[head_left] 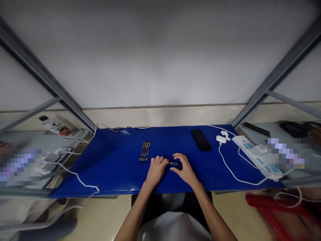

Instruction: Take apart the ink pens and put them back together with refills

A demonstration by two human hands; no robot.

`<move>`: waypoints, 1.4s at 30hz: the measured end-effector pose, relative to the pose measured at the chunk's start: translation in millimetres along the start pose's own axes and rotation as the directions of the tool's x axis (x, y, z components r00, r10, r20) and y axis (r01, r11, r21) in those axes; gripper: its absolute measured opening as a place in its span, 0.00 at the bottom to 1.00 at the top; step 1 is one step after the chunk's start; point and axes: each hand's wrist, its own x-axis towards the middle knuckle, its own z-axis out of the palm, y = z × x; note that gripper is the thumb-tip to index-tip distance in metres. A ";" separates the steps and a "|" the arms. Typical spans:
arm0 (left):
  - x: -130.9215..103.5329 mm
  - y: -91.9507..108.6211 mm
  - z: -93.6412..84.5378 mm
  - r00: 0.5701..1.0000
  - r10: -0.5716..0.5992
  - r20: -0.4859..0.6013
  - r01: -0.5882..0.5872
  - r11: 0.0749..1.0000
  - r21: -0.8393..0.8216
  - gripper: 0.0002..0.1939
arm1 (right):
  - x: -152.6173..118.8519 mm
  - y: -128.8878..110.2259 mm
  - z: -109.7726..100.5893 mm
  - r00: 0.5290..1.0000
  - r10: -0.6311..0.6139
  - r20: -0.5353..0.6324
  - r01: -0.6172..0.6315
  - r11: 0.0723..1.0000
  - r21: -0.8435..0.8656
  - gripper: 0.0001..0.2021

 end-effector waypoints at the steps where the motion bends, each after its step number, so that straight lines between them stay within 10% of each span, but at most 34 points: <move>1: -0.1 -0.3 0.0 1.000 -0.001 0.004 0.001 1.000 0.001 0.12 | -0.3 0.6 0.2 1.000 0.025 0.003 -0.025 1.000 -0.006 0.15; 21: 0.2 -2.1 2.1 0.998 -0.058 0.017 0.058 0.998 -0.016 0.14 | -1.5 9.0 4.7 1.000 0.013 0.012 -0.013 1.000 0.005 0.29; 42: -0.2 -7.5 1.8 0.938 -0.288 -0.193 0.261 0.953 -0.153 0.14 | -0.3 12.3 -9.8 0.906 0.343 -0.248 -0.241 0.899 0.366 0.12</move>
